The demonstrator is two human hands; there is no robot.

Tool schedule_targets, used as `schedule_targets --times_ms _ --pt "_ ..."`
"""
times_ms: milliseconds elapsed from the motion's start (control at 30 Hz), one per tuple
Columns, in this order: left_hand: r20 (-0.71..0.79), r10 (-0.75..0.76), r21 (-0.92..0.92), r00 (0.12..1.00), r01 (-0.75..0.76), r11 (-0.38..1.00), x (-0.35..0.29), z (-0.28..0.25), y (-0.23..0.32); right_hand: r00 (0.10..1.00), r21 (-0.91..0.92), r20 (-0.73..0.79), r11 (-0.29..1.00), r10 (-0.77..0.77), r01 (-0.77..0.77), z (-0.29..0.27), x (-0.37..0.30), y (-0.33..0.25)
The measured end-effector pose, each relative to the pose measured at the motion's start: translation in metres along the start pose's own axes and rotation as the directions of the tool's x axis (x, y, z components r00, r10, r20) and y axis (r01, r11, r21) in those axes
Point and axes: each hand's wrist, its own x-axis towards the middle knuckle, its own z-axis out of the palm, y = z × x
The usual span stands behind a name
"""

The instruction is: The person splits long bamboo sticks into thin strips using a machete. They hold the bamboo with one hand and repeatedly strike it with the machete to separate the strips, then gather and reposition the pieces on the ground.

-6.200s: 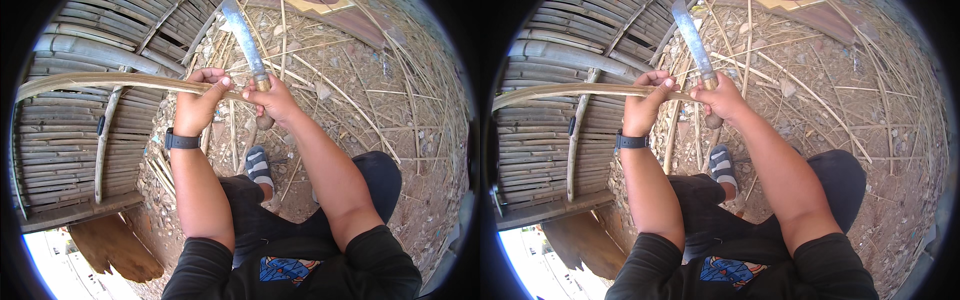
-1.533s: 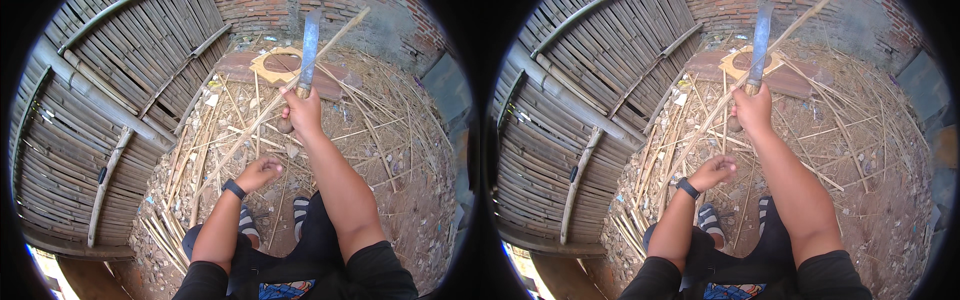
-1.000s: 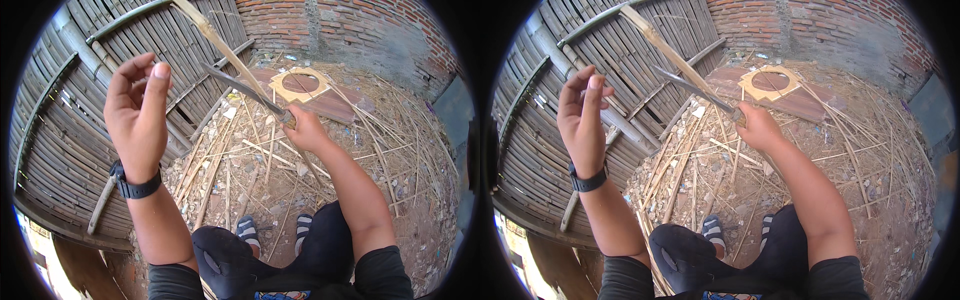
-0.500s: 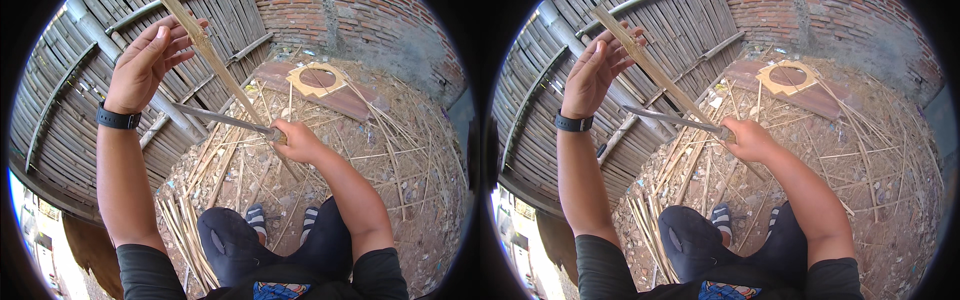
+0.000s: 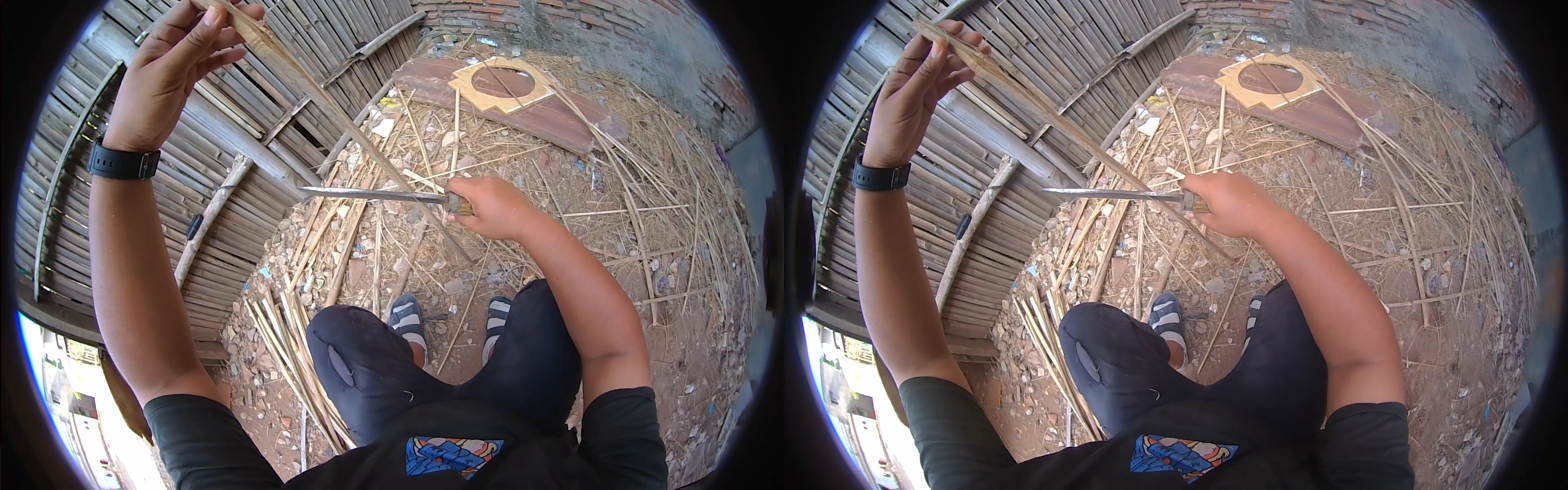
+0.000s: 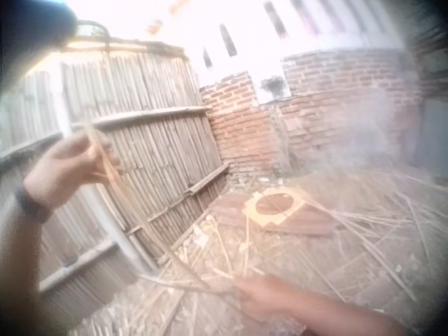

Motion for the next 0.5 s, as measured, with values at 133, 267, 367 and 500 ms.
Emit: schedule_targets --times_ms 133,267,367,500 --pt "-0.01 -0.056 0.073 0.998 0.056 0.996 -0.012 -0.016 -0.001 0.966 -0.091 0.228 0.99 0.125 -0.107 0.009 -0.005 0.017" --pt "-0.105 -0.11 0.073 0.988 0.118 0.99 -0.016 0.001 -0.013 0.945 -0.127 0.301 0.987 0.129 -0.094 0.032 -0.001 0.04" --pt "-0.168 -0.176 0.005 0.97 0.18 0.984 -0.028 -0.006 -0.024 0.853 -0.238 0.452 0.957 0.262 -0.168 0.059 0.005 0.05" --pt "-0.268 -0.227 -0.068 0.936 0.216 0.974 -0.033 -0.001 -0.037 0.71 -0.46 0.549 0.869 0.441 -0.183 0.095 -0.018 0.098"
